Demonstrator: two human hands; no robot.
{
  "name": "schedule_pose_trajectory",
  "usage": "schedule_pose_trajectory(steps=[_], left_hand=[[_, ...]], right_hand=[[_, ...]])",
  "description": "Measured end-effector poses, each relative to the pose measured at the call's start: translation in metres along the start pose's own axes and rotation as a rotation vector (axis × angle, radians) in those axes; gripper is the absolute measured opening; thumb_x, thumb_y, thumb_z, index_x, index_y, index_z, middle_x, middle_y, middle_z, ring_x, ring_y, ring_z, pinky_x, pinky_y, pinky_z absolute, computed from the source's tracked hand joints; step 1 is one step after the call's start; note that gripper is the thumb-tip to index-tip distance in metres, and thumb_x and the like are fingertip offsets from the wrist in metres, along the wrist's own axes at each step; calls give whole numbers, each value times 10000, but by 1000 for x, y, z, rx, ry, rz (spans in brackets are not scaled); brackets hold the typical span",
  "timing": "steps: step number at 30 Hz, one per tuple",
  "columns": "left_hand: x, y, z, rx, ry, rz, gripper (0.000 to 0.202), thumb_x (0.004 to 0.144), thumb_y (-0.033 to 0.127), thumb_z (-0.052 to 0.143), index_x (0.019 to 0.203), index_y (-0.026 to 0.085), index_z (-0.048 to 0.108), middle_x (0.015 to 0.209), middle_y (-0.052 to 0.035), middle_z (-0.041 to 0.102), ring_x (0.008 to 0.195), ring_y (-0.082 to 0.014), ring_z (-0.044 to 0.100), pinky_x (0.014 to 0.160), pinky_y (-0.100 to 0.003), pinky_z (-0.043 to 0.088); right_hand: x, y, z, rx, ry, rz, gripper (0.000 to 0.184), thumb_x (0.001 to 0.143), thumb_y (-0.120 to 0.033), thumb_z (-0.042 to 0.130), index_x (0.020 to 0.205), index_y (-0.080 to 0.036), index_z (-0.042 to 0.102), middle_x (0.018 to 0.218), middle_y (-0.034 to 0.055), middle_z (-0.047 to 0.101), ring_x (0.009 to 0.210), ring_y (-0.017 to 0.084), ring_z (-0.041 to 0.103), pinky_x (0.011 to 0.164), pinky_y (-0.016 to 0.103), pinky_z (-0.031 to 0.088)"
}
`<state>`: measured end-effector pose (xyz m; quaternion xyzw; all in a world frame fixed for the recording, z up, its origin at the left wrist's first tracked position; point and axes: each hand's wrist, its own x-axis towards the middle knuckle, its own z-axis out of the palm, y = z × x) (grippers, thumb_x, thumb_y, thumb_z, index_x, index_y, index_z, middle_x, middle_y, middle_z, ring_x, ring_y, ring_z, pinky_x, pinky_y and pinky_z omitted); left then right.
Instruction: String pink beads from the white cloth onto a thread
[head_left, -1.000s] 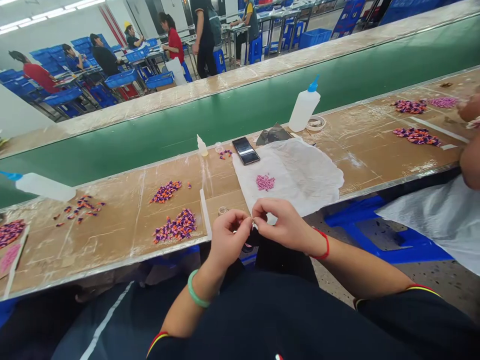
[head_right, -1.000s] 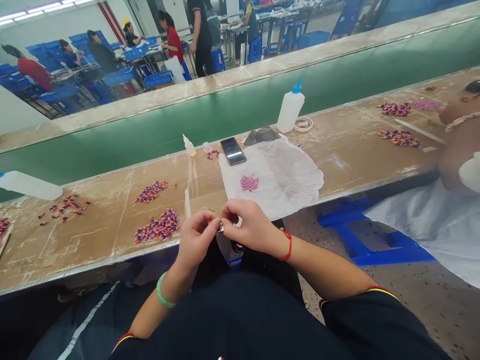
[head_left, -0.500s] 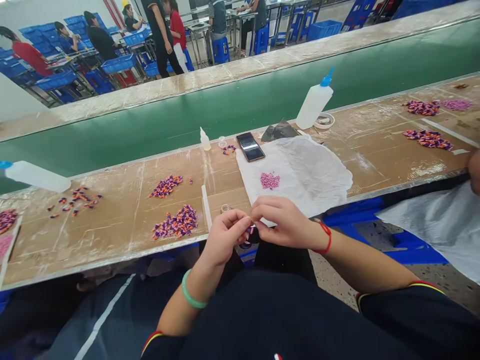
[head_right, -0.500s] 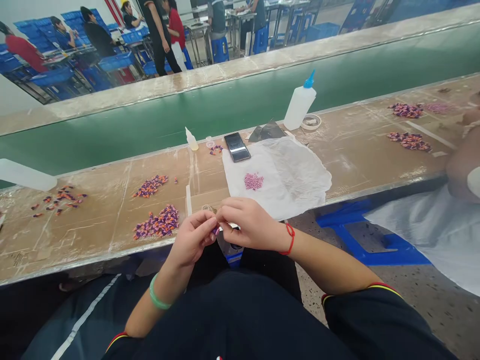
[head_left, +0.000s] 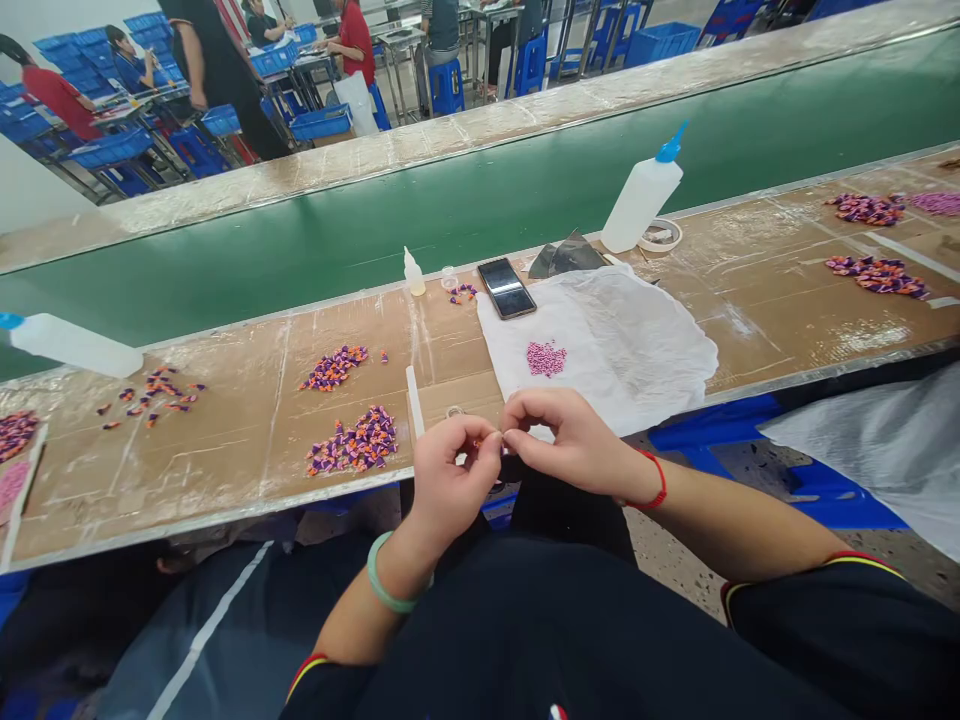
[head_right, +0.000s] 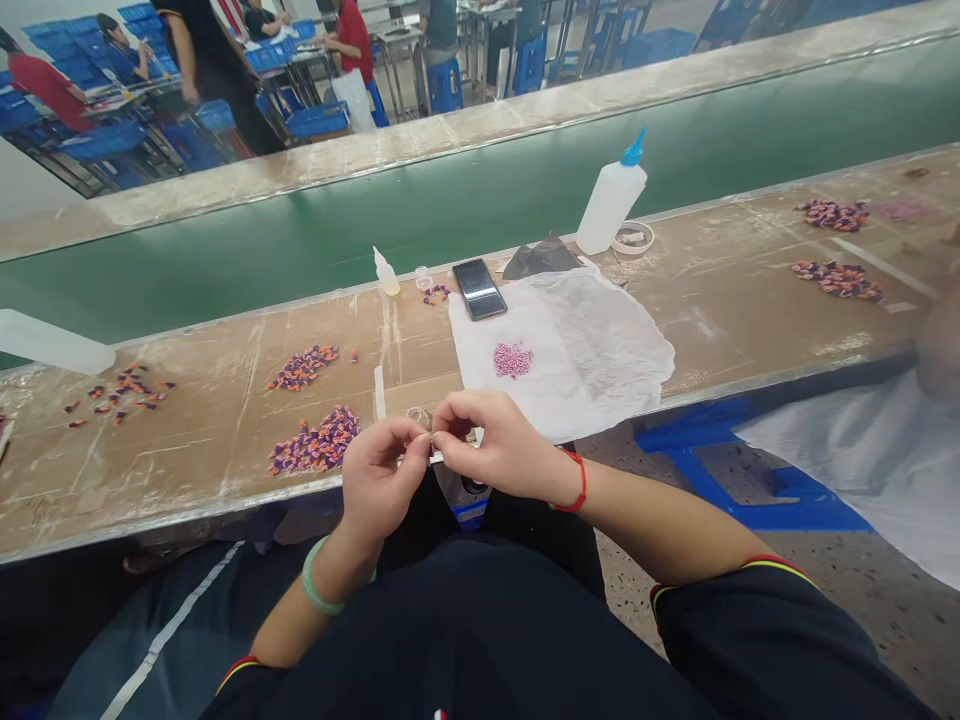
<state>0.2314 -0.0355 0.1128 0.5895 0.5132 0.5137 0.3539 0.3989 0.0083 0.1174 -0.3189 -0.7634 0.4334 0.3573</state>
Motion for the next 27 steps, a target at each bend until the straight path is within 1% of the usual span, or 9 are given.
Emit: schedule_pose_trajectory(steps=[3,5,9,12,14,17,21,24,27], left_hand=[[2,-2,-1,26,-17,22,177,793,225,665,623,183,639,571,5,610,517,-109,509,527,-226,402],[3,-3,-2,-12,-40,-3,183,805,246,673,637,180,638,582,2,616,520,-108,518,524,-224,406],[4,-12,-7,-199,-50,-138,239,849,383,690,731,177,665,614,-4,623,530,-108,531,515,-220,430],[3,-25,-15,-284,-23,-234,309,808,472,744,765,170,693,610,-2,621,488,-91,495,478,-217,424],[1,-36,-22,-299,-8,-288,313,753,462,798,757,162,706,605,-4,627,480,-89,504,472,-217,439],[-4,-52,-32,-299,28,-371,269,693,388,842,749,158,713,622,-12,657,503,-102,557,487,-218,475],[-11,-68,-41,-292,68,-436,232,672,339,840,754,158,720,626,-22,682,527,-116,593,489,-215,488],[-15,-74,-45,-285,56,-466,221,668,334,839,735,156,727,616,-25,684,506,-115,585,476,-218,478],[-17,-78,-47,-282,50,-477,201,674,323,832,720,158,727,598,-17,668,491,-109,572,471,-216,459]], right_hand=[[2,1,2,22,15,26,72,794,-189,554,727,-193,577,660,-14,617,602,119,540,577,237,460],[3,1,3,47,19,32,69,785,-184,549,720,-192,572,650,-17,607,591,115,535,565,233,450],[8,1,3,92,1,40,78,808,-188,531,733,-195,551,657,-19,594,584,109,526,558,232,437],[15,9,1,53,-38,10,85,840,-196,516,759,-199,540,679,-17,588,592,107,513,571,233,432],[23,21,-2,-34,-83,-24,87,848,-195,509,762,-203,526,691,-13,578,601,112,502,582,237,423],[38,44,-5,-278,-198,-67,104,803,-150,507,725,-209,475,670,-12,539,598,125,467,583,249,377],[58,72,2,-510,-378,-92,129,785,-104,499,719,-205,454,663,-1,531,615,141,456,591,260,318],[69,81,12,-596,-470,-102,132,808,-101,508,727,-198,469,691,13,551,626,145,457,603,263,306],[77,82,21,-698,-555,-105,160,828,-108,532,706,-196,478,681,14,548,606,146,439,592,272,278]])
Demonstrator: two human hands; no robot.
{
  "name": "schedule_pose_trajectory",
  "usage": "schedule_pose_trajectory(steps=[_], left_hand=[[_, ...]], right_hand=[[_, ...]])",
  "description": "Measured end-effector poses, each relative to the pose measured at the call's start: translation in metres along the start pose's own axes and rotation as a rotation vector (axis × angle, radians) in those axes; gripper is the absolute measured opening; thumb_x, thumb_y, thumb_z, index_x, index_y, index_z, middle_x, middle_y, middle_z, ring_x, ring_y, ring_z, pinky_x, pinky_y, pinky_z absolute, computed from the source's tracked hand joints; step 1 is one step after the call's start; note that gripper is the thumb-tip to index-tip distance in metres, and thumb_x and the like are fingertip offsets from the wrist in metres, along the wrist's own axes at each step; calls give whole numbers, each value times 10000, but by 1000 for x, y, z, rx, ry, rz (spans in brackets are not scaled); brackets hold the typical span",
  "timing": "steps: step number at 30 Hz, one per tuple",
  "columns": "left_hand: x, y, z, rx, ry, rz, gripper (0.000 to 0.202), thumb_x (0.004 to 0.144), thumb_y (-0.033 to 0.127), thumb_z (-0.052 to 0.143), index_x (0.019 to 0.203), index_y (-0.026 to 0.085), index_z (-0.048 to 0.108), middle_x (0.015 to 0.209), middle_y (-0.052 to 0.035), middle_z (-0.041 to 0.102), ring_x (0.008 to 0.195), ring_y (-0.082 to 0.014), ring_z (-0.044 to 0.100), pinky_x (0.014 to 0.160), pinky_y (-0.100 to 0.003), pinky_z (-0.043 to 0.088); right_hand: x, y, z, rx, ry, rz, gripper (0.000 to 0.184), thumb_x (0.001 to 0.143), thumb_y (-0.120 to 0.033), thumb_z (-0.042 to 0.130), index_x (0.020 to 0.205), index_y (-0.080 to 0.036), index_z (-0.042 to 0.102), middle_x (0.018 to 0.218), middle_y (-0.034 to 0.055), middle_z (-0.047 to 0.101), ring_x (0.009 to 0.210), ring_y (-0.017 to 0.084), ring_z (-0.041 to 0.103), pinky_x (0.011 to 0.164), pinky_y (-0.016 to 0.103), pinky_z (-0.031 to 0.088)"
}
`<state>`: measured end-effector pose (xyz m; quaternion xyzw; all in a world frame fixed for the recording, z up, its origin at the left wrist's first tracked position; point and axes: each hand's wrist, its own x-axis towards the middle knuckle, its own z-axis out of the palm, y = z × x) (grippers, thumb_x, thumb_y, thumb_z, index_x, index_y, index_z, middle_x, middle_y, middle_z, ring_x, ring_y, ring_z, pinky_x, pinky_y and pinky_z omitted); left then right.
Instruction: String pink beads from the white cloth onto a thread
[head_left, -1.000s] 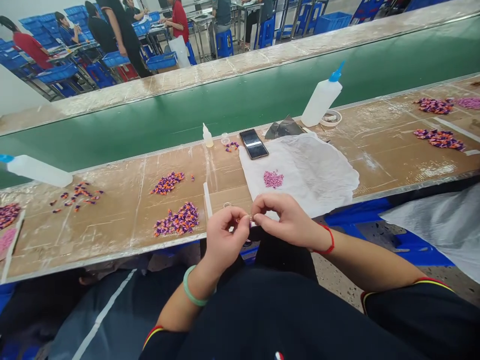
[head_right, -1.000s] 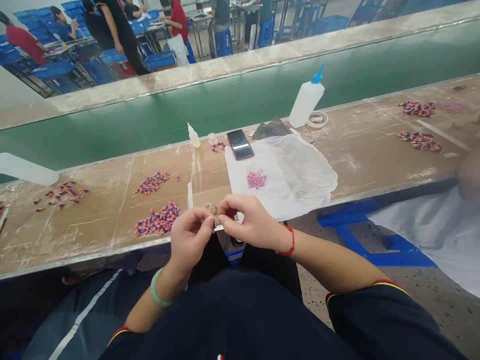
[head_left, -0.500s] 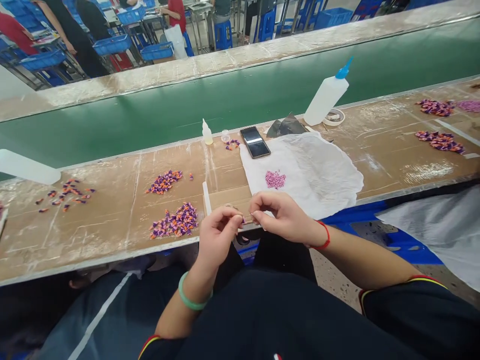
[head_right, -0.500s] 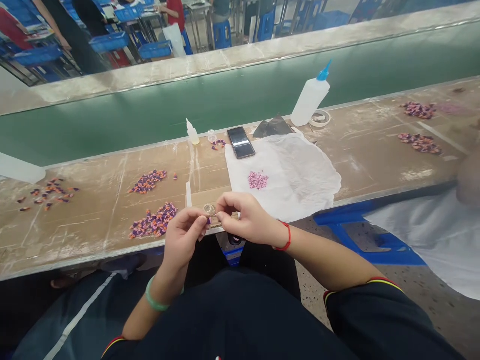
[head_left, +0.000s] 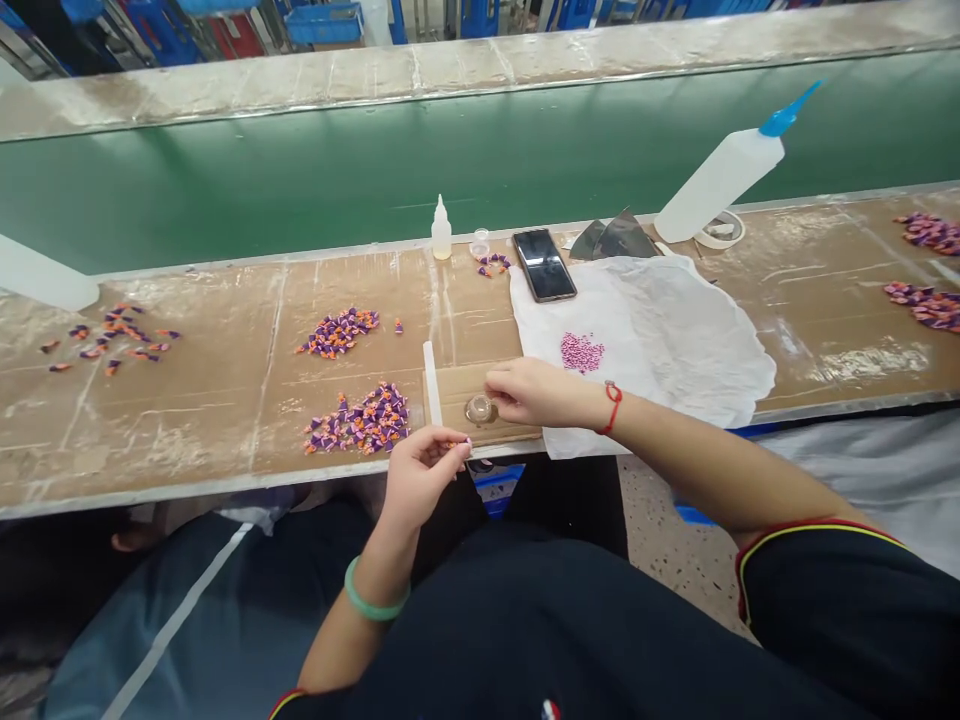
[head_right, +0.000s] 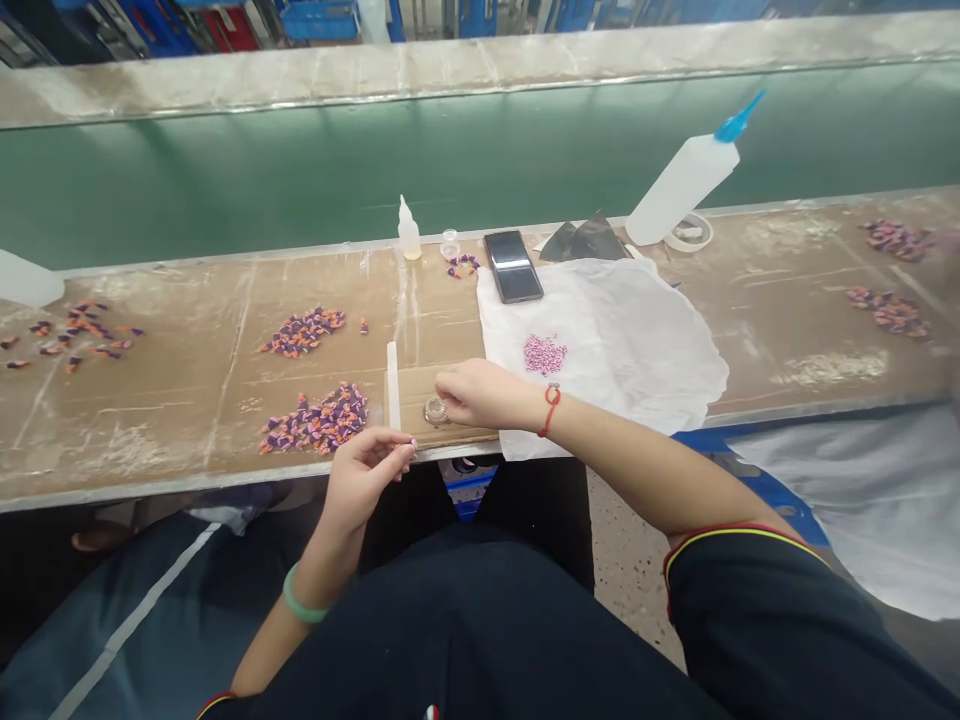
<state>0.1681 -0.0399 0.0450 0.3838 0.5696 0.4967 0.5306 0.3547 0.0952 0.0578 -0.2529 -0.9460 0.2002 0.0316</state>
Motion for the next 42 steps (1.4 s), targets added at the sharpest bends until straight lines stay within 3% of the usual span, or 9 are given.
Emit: schedule_pose_trajectory(steps=[7,13,16,19,22,24,31,42], left_hand=[[1,-11,-7,-22,10,35,186,706,313,818,736,158,721,597,-8,652,487,-100,547,487,-224,448],[3,-9,-6,-77,24,-10,219,652,313,858,709,150,723,592,-16,682,502,-116,613,473,-208,487],[2,-3,-3,-189,58,-23,296,597,360,902,707,149,726,618,-28,720,509,-133,661,461,-203,521],[-2,9,1,-315,39,14,342,587,407,928,722,158,737,652,-40,755,510,-141,692,472,-202,559],[-7,25,6,-399,-14,88,302,617,391,933,734,176,756,653,-29,765,506,-133,706,484,-184,580],[-10,33,10,-418,-36,139,253,639,352,930,743,187,769,665,-20,771,513,-129,715,490,-170,586],[-20,44,17,-422,-76,274,135,703,231,899,789,216,796,709,-2,783,554,-120,737,539,-150,610],[-29,46,23,-328,-37,323,139,707,257,895,779,204,790,721,-13,780,574,-131,736,564,-189,632]], right_hand=[[12,-8,-4,-176,-117,-23,186,887,-160,552,703,-183,537,668,38,575,576,156,442,579,298,244],[14,-12,-10,-141,-131,6,212,876,-172,546,672,-195,494,632,24,548,557,150,432,561,299,238],[9,-19,-18,91,-31,26,190,844,-186,545,675,-206,460,619,7,538,559,142,446,552,281,284],[-1,-34,-29,527,51,56,128,859,-229,540,741,-206,497,692,17,621,641,155,573,594,261,413],[-12,-54,-39,924,34,109,130,892,-279,560,793,-209,511,892,60,714,854,187,683,728,280,525],[-18,-64,-45,1019,26,119,143,893,-279,575,790,-209,506,915,64,713,870,187,677,746,287,535],[-32,-78,-55,893,107,46,102,883,-211,551,784,-195,533,751,9,636,684,124,563,606,224,449],[-42,-83,-55,774,200,-49,92,849,-139,530,772,-187,539,661,-39,572,571,82,474,530,191,392]])
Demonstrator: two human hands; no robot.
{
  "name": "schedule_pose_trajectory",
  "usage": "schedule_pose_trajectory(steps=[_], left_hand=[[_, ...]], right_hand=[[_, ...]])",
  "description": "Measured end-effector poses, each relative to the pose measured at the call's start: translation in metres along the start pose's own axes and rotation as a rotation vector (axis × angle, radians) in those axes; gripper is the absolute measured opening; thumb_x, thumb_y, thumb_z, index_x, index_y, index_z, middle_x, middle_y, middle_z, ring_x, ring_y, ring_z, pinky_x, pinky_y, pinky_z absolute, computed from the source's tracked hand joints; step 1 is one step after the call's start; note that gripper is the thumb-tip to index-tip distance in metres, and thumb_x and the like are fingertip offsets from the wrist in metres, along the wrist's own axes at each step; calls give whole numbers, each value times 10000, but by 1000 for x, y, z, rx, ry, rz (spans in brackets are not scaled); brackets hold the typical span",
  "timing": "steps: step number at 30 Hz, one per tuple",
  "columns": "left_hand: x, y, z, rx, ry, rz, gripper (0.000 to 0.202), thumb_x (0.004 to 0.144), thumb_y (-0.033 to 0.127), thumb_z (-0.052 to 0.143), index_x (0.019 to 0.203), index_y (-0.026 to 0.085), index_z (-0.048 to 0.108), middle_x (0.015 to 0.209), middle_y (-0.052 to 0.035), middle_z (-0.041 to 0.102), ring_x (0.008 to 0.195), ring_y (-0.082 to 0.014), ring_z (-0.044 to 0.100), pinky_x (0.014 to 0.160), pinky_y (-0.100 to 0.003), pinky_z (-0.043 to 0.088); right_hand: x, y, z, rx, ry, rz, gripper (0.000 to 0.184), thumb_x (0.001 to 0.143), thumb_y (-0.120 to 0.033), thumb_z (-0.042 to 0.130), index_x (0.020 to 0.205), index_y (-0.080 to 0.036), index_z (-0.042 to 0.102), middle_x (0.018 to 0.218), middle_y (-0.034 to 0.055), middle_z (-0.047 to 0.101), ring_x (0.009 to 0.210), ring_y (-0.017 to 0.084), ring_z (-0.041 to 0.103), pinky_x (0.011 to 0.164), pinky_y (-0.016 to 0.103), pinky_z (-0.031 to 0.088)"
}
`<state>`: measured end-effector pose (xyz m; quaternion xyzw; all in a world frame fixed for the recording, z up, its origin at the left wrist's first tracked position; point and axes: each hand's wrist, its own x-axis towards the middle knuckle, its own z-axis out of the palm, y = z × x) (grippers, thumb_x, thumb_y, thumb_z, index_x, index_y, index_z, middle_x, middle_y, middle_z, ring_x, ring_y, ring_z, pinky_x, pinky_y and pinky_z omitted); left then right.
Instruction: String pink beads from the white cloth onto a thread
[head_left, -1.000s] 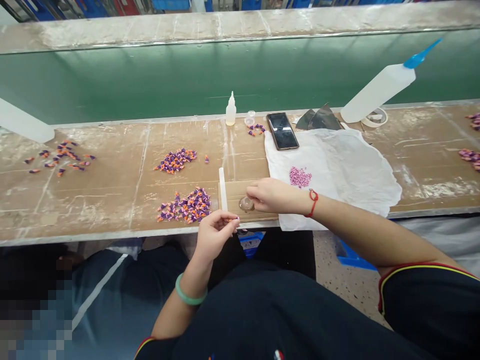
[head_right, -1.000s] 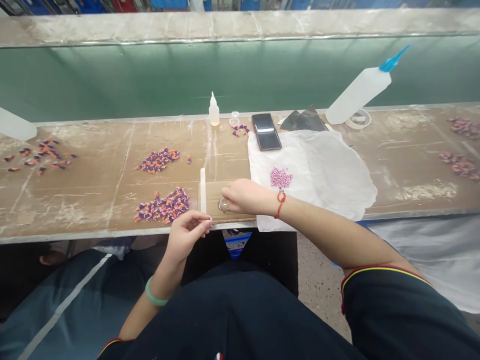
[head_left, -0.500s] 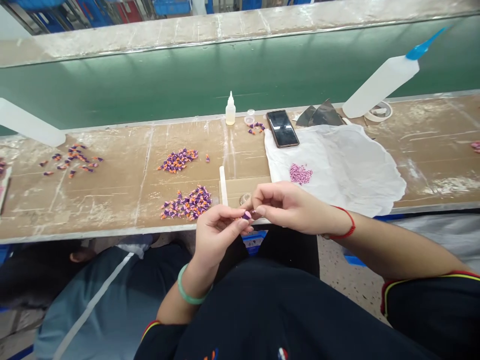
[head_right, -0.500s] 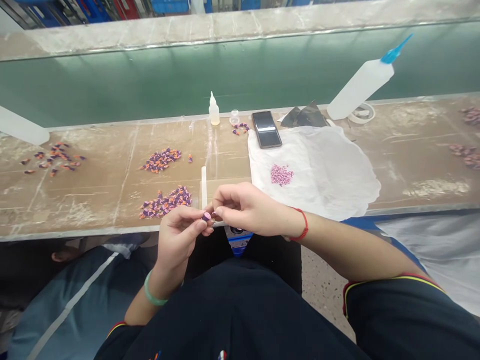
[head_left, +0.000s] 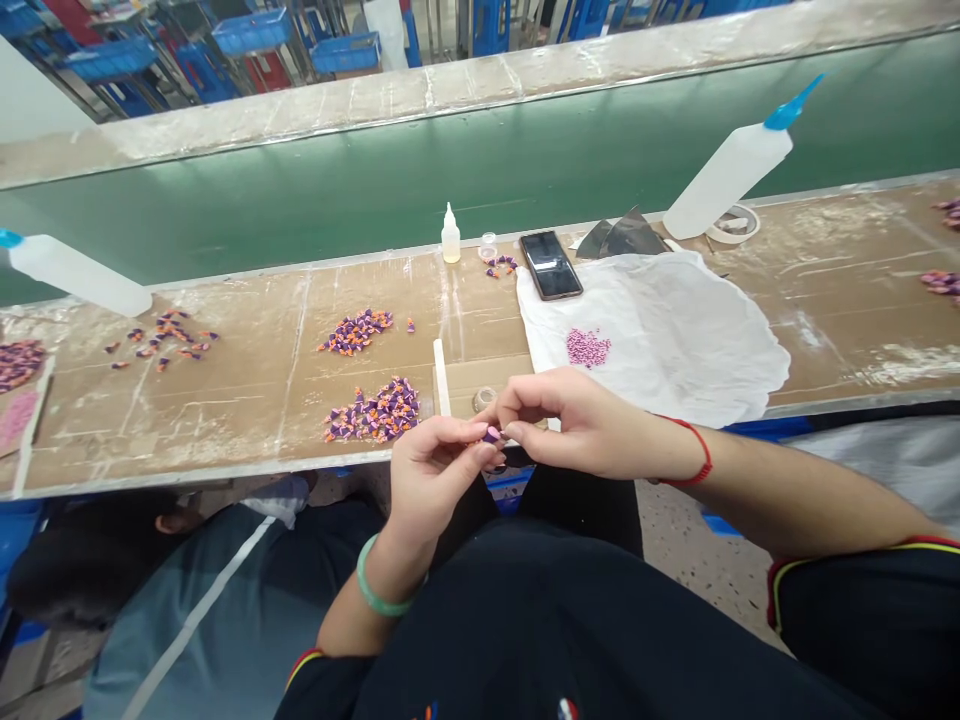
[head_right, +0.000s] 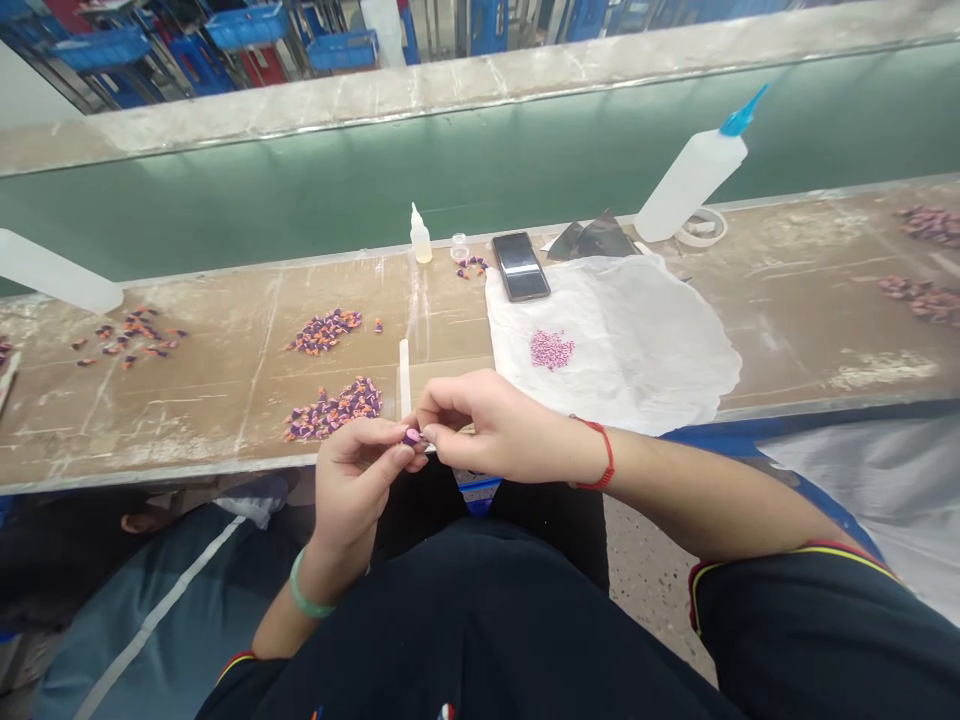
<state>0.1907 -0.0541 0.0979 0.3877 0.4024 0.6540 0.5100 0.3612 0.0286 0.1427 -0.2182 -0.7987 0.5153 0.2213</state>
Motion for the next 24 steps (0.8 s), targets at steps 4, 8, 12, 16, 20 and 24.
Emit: schedule_pose_trajectory(steps=[4,8,12,16,20,24], left_hand=[[-2,0,2,22,-8,-3,134,712,261,890,780,204,791,734,-18,782,584,-134,739,574,-195,634],[-3,1,2,61,2,1,147,710,284,892,778,199,793,737,-27,783,581,-141,736,569,-206,632],[-3,2,0,95,2,30,147,711,289,890,774,195,797,720,-35,783,571,-148,733,565,-213,630],[-3,2,1,74,12,67,111,728,275,879,774,211,802,727,-23,788,557,-131,727,550,-191,618],[-2,1,3,60,37,76,119,723,285,883,754,208,798,704,-21,779,543,-133,720,533,-195,614],[-2,1,3,39,38,84,103,722,256,884,758,212,799,703,-18,776,544,-131,722,537,-191,613]], right_hand=[[-1,-3,0,-44,0,-35,99,859,-146,530,768,-184,537,676,-29,602,581,82,498,539,189,407],[-2,-6,-1,-106,-8,-70,111,864,-136,521,765,-185,537,678,-23,624,587,86,521,547,192,410],[0,-8,0,-163,-24,-87,128,873,-133,514,758,-190,519,697,-11,638,601,95,537,551,205,402],[1,-8,2,-171,-25,-114,160,892,-122,504,754,-200,482,733,-1,663,609,98,546,558,212,404],[1,-8,4,-187,-21,-114,202,911,-141,494,738,-217,423,785,21,685,631,113,562,576,231,415],[0,-8,4,-211,-22,-84,213,910,-158,503,733,-229,409,792,26,684,656,131,577,587,246,428]])
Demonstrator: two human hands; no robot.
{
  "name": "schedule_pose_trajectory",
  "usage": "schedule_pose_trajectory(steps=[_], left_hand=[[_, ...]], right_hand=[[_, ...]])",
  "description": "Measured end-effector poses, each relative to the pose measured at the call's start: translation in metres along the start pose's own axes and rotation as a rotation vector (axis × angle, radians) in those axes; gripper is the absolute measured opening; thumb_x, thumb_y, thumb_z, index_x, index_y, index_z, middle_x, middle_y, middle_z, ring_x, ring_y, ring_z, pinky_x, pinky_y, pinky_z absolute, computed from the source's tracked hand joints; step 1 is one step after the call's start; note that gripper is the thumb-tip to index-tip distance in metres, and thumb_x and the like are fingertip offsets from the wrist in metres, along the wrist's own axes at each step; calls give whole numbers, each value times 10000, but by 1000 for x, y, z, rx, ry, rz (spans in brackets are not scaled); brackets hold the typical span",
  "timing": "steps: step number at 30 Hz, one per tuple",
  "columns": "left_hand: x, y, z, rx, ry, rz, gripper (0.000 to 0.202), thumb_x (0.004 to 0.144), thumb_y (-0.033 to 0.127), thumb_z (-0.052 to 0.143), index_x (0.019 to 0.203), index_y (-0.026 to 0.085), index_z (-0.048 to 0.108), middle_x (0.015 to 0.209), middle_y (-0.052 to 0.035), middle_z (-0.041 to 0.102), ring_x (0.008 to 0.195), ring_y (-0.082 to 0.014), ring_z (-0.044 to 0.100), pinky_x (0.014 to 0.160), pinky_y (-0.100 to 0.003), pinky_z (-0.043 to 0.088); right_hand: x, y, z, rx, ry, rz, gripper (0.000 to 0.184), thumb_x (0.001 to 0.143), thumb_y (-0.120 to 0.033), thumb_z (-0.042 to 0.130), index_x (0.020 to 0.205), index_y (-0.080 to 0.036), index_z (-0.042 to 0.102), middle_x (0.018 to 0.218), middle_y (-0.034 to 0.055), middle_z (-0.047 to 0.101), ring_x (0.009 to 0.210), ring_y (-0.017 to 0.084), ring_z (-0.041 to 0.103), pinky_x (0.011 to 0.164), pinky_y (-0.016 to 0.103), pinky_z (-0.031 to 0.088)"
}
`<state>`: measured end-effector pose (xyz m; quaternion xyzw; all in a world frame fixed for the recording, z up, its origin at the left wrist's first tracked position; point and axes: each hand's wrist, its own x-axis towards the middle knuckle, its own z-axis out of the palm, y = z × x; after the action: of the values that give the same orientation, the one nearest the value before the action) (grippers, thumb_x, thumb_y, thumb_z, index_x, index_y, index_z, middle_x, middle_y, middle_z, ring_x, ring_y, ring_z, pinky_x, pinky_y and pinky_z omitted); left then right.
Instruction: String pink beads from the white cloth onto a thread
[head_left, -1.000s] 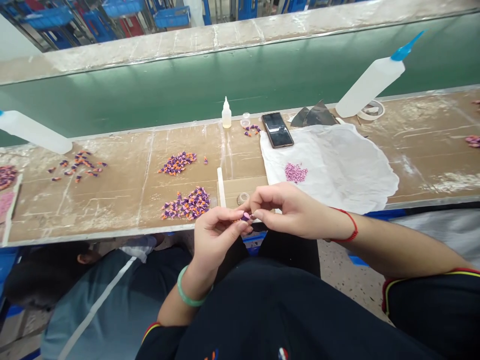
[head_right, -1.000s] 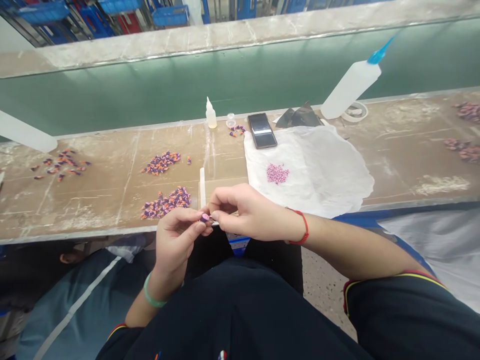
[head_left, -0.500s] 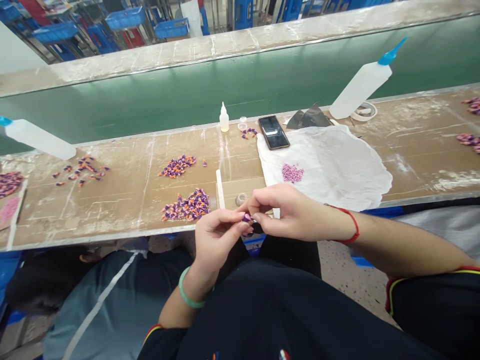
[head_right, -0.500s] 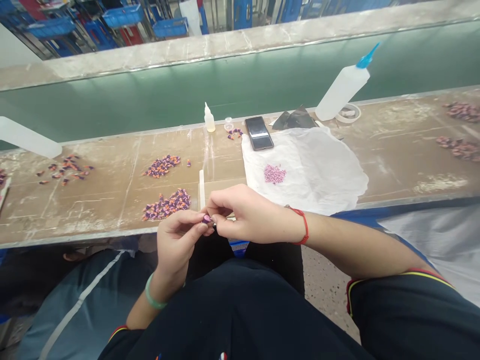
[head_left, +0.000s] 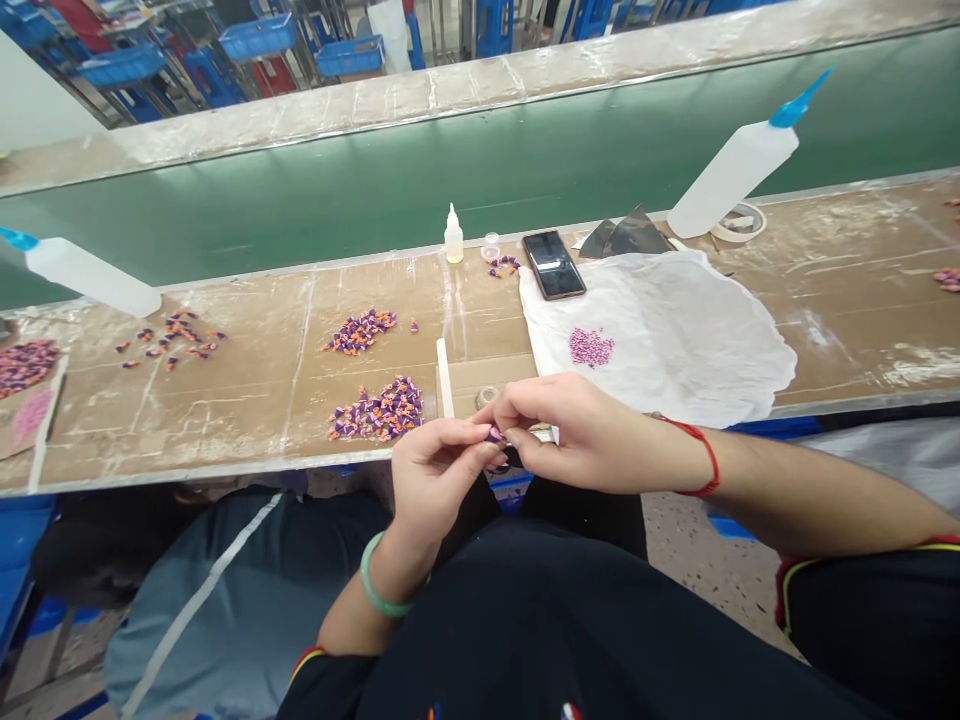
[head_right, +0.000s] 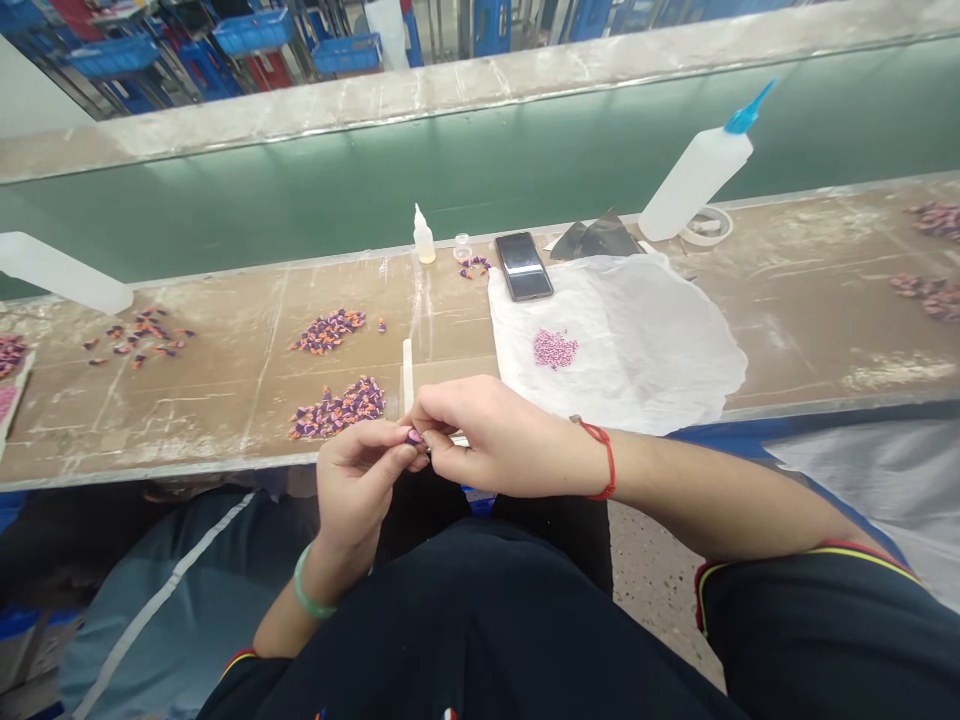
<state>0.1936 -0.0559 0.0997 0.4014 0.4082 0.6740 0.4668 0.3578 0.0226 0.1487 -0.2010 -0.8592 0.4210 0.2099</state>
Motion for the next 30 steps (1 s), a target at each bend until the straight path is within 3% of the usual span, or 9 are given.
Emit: schedule_pose_trajectory(steps=[9,15,19,21,25,30], left_hand=[[2,0,3,-12,-8,-16,103,717,269,888,757,229,802,694,-3,777,546,-120,723,541,-174,611],[4,-4,0,34,3,-100,218,680,352,907,738,187,777,656,-24,760,534,-141,715,532,-209,610],[6,-8,-8,78,-6,-180,249,677,352,899,784,174,761,709,-43,772,585,-156,729,580,-238,616],[9,-10,-18,158,-32,-215,230,705,330,870,821,168,755,737,-54,775,612,-161,730,610,-254,612],[29,-16,-59,567,-99,-195,107,774,267,757,825,173,743,748,-55,747,658,-172,699,630,-280,574],[74,-19,-110,1135,-192,-96,81,744,217,710,815,199,744,918,-70,709,938,-236,671,867,-365,543]], right_hand=[[-2,3,2,-13,-3,-12,216,910,-142,479,736,-228,382,787,27,664,658,132,569,609,258,417],[-1,9,2,-18,2,-3,188,918,-169,458,747,-227,407,754,23,654,646,135,587,600,254,428],[-7,17,-8,-4,100,77,84,910,-202,512,829,-224,515,938,68,730,1034,241,704,770,305,522],[-15,25,-16,19,176,137,77,920,-253,537,848,-229,550,1029,81,746,1169,277,670,841,341,543],[-39,49,-29,70,239,339,189,940,-405,579,858,-235,599,1180,105,742,1124,315,692,868,422,576],[-66,78,-31,143,293,511,336,915,-570,595,855,-241,628,1194,119,739,1151,379,674,913,527,579]])
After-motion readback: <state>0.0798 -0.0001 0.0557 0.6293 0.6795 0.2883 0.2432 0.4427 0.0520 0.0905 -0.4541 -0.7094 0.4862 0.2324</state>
